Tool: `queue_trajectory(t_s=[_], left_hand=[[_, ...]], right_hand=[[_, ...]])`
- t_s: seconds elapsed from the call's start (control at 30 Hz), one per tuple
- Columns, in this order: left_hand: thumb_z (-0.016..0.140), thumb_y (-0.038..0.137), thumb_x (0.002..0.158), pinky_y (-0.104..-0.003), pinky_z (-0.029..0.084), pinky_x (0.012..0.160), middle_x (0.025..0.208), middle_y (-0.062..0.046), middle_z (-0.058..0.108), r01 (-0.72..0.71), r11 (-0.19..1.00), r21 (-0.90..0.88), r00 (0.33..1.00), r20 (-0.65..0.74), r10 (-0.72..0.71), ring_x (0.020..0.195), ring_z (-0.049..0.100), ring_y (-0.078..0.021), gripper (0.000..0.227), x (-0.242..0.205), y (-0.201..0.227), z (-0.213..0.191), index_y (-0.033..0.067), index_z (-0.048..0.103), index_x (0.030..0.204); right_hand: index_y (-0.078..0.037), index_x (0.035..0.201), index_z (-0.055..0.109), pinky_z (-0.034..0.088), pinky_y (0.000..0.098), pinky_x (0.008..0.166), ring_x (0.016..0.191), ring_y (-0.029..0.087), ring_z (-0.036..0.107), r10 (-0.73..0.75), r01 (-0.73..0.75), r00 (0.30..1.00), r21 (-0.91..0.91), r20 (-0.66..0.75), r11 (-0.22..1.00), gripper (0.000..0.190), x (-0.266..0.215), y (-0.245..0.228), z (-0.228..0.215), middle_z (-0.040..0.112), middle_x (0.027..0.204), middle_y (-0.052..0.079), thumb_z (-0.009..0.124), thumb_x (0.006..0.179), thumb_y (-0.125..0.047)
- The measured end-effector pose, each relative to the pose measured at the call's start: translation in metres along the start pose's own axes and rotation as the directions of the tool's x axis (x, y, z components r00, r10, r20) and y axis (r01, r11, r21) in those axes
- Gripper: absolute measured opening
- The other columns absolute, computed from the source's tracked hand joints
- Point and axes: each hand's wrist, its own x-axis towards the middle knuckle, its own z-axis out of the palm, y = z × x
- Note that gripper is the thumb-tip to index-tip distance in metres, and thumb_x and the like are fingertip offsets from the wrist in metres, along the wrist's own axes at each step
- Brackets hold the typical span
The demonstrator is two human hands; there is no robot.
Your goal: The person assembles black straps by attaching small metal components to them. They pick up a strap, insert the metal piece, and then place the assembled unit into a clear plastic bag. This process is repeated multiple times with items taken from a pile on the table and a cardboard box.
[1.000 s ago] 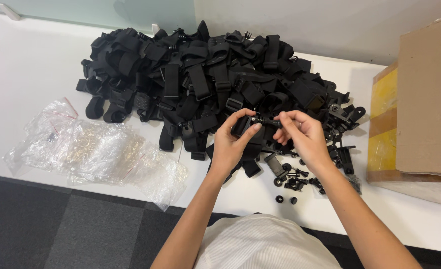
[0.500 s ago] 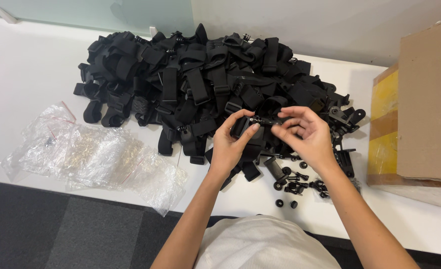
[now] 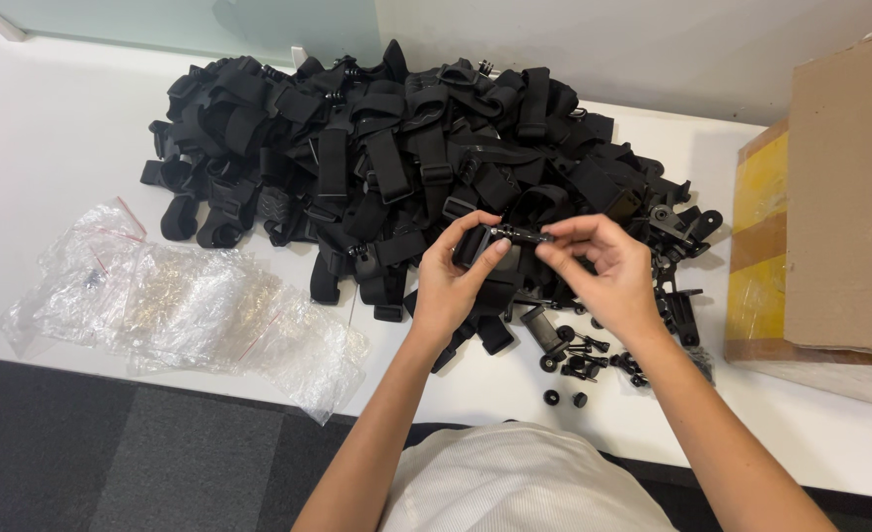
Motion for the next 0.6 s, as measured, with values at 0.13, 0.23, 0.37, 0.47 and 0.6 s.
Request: queue_trajectory(t_s=[0.13,0.23,0.37,0.47,0.6], left_hand=[[0.075,0.014,0.094,-0.021,0.056,0.076,0.1,-0.002,0.071,-0.001,1.0,0.001,1.0,0.0,0.001,0.089,0.066,-0.0059,0.03,0.0003,-0.001,0.0017,0.0052,0.067,0.122],[0.075,0.014,0.094,-0.021,0.056,0.078,0.101,-0.001,0.071,-0.009,1.0,-0.005,1.0,0.005,0.009,0.09,0.066,-0.0054,0.03,0.0004,-0.0014,0.0004,0.0056,0.067,0.122],[0.076,0.014,0.094,-0.021,0.055,0.078,0.102,-0.001,0.071,-0.018,1.0,0.014,1.0,0.002,0.018,0.09,0.065,-0.0053,0.03,-0.0002,-0.0019,0.0009,0.0054,0.068,0.122],[0.075,0.015,0.093,-0.021,0.056,0.075,0.1,-0.001,0.072,0.038,0.999,0.024,0.999,-0.017,-0.037,0.088,0.067,-0.0058,0.03,-0.0014,-0.0007,0.0008,0.006,0.068,0.121],[0.076,0.013,0.094,-0.023,0.057,0.078,0.104,-0.001,0.071,-0.028,0.999,0.024,0.999,0.019,0.027,0.092,0.067,-0.0067,0.03,-0.0031,-0.0006,-0.0009,0.0054,0.068,0.122]], right_hand=[[-0.002,0.118,0.066,0.056,0.0262,0.08,0.091,0.012,0.067,0.263,-0.262,0.963,0.017,-0.064,0.965,0.017,-0.0012,0.001,-0.0027,0.071,0.103,0.009,0.067,0.103,-0.011],[0.0,0.118,0.062,0.056,0.0257,0.086,0.096,0.011,0.065,0.066,-0.065,0.997,0.024,-0.027,0.998,0.026,0.0003,-0.0011,-0.001,0.068,0.108,0.007,0.073,0.096,-0.01],[-0.001,0.117,0.061,0.058,0.0247,0.086,0.097,0.009,0.067,0.175,-0.172,0.984,0.128,-0.013,0.977,0.027,0.004,-0.0011,-0.0016,0.068,0.103,0.003,0.073,0.094,-0.01],[-0.002,0.111,0.067,0.056,0.0228,0.083,0.093,0.007,0.066,0.179,-0.179,0.984,0.07,0.016,0.981,0.018,0.0024,-0.0035,0.0009,0.069,0.1,0.002,0.071,0.097,-0.011],[-0.003,0.102,0.073,0.053,0.0219,0.07,0.075,0.008,0.063,0.396,-0.393,0.918,0.193,0.022,0.899,0.016,0.0026,-0.0071,0.0008,0.072,0.088,0.003,0.072,0.094,-0.017]])
